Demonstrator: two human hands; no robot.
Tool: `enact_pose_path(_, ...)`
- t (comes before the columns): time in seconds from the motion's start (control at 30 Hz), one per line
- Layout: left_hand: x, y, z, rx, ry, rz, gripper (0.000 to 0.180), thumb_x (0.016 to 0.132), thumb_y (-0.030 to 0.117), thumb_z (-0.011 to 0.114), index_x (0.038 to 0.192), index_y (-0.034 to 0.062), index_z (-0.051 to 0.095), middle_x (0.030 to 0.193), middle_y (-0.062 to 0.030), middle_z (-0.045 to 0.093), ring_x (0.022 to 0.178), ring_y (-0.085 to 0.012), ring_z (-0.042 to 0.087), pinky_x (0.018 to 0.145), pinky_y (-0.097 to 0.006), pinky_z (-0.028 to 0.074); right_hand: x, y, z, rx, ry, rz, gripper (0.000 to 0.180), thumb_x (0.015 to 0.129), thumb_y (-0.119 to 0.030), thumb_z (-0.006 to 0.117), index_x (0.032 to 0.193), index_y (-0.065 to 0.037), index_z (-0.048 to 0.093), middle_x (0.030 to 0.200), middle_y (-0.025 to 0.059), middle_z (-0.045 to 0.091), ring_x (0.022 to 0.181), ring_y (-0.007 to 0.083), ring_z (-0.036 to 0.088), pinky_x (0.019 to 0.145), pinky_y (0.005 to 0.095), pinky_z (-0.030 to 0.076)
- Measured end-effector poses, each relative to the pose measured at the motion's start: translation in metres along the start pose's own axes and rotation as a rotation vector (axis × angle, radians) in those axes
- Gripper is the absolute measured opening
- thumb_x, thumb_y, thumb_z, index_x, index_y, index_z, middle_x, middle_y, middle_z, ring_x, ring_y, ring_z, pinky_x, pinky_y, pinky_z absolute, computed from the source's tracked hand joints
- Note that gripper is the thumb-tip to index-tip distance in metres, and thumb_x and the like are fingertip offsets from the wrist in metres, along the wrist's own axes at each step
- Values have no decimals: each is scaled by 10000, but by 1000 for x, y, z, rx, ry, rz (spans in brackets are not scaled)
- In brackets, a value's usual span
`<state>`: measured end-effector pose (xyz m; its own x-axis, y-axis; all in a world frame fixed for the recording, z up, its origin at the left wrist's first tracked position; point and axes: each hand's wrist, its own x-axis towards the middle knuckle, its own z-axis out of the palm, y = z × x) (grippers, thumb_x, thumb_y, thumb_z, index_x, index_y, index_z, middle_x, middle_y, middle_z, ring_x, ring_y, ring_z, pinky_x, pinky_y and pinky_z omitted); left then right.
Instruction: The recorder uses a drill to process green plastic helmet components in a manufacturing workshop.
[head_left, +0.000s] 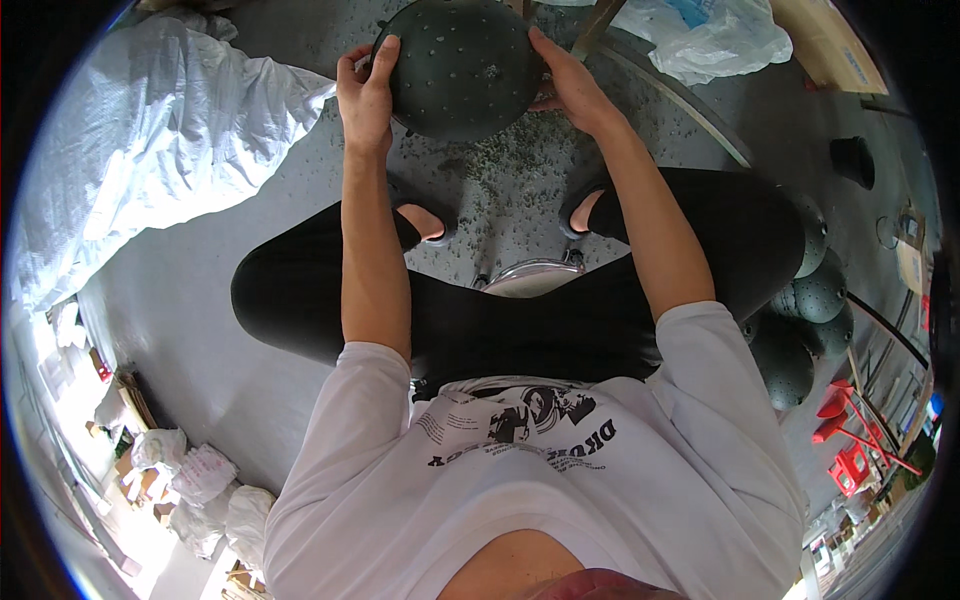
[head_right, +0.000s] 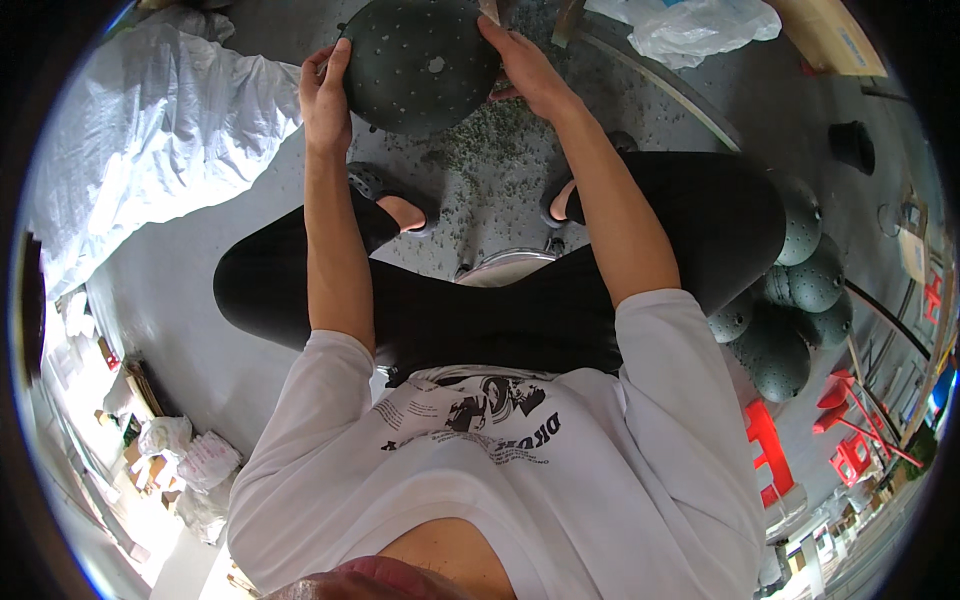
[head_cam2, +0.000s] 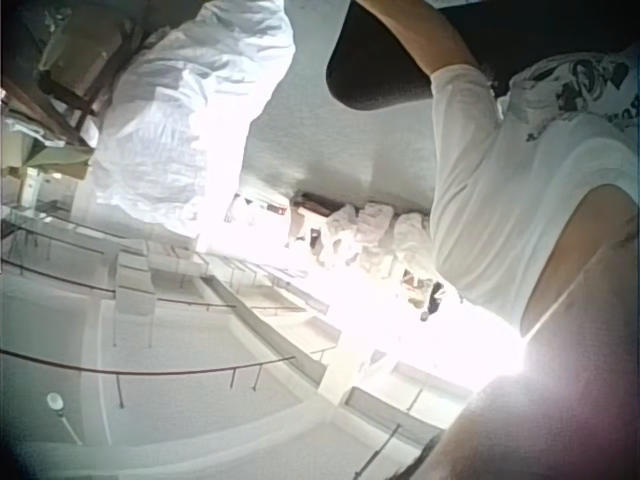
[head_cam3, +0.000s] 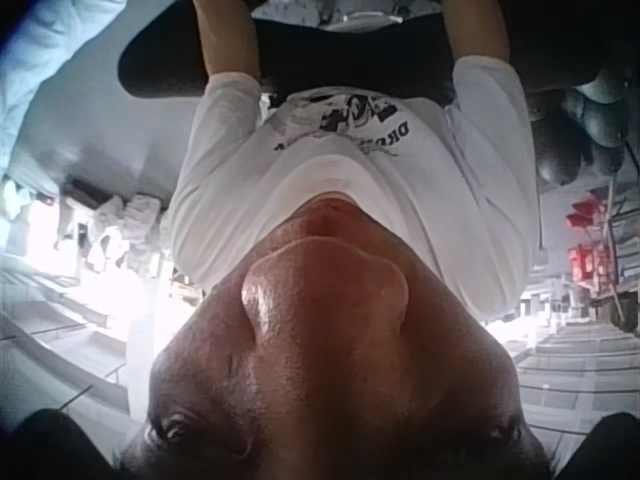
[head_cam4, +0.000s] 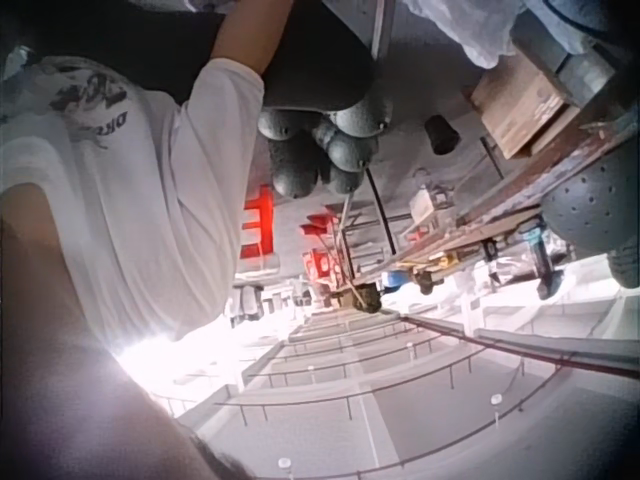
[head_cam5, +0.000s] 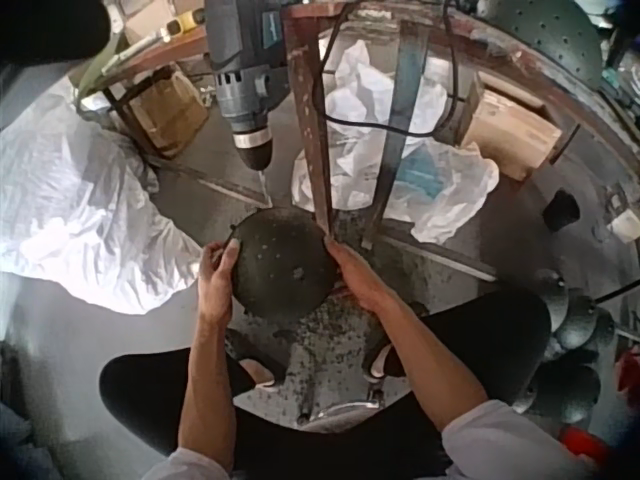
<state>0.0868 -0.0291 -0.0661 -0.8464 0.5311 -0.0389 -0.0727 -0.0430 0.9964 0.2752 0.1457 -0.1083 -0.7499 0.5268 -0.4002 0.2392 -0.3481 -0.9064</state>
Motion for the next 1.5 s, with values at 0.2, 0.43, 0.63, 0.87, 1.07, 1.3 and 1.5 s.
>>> enact_pose_path(0.2,2,-3,6,56,-21,34,714,893,340,818,1348,-99,487,1154,-185,669,1006,-190,630,870,-292,507,6,4,-6,-82,92,-72,809,982,-686,522,1470,-41,500,1336,114,598,1147,267,629,949,445,529)
enact_pose_path(0.43,-5,-6,10,87,-134,40,897,823,333,872,1436,-123,402,1318,-226,595,1141,-241,624,969,-331,508,8,-1,-4,-202,181,-216,857,955,-689,573,1465,-6,487,1313,127,611,1129,237,632,949,411,524)
enact_pose_path(0.63,-3,-6,9,102,-138,4,935,809,322,882,1458,-123,377,1333,-242,580,1157,-279,627,979,-340,511,2,-6,-4,-117,151,-134,800,987,-647,554,1472,-15,482,1330,121,599,1160,238,616,977,418,508)
enact_pose_path(0.87,-5,-7,6,-45,-66,-107,928,831,331,852,1472,-117,353,1342,-259,560,1205,-301,596,1036,-368,465,8,-2,-9,13,146,-277,631,1036,-506,552,1479,-59,498,1318,59,619,1179,190,609,995,381,477)
enact_pose_path(1.07,-8,-8,3,-75,-62,-204,800,903,403,747,1517,26,400,1445,-167,511,1324,-315,491,1114,-478,363,11,-9,-11,39,82,-378,630,978,-436,669,1442,-29,545,1284,128,654,1173,235,627,997,368,481)
enact_pose_path(1.3,-4,-12,-3,-51,-179,-180,736,925,388,730,1501,48,424,1438,-169,521,1319,-310,498,1094,-510,380,-5,-29,-9,-132,90,-428,727,937,-368,758,1503,-10,474,1372,190,595,1249,311,583,1065,403,452)
enact_pose_path(1.5,-3,-14,-8,6,-181,-163,784,901,419,792,1482,37,429,1316,-170,622,1233,-286,572,1081,-510,406,-6,-31,-8,-78,89,-403,809,929,-392,768,1521,28,413,1446,235,534,1323,338,543,1110,431,433)
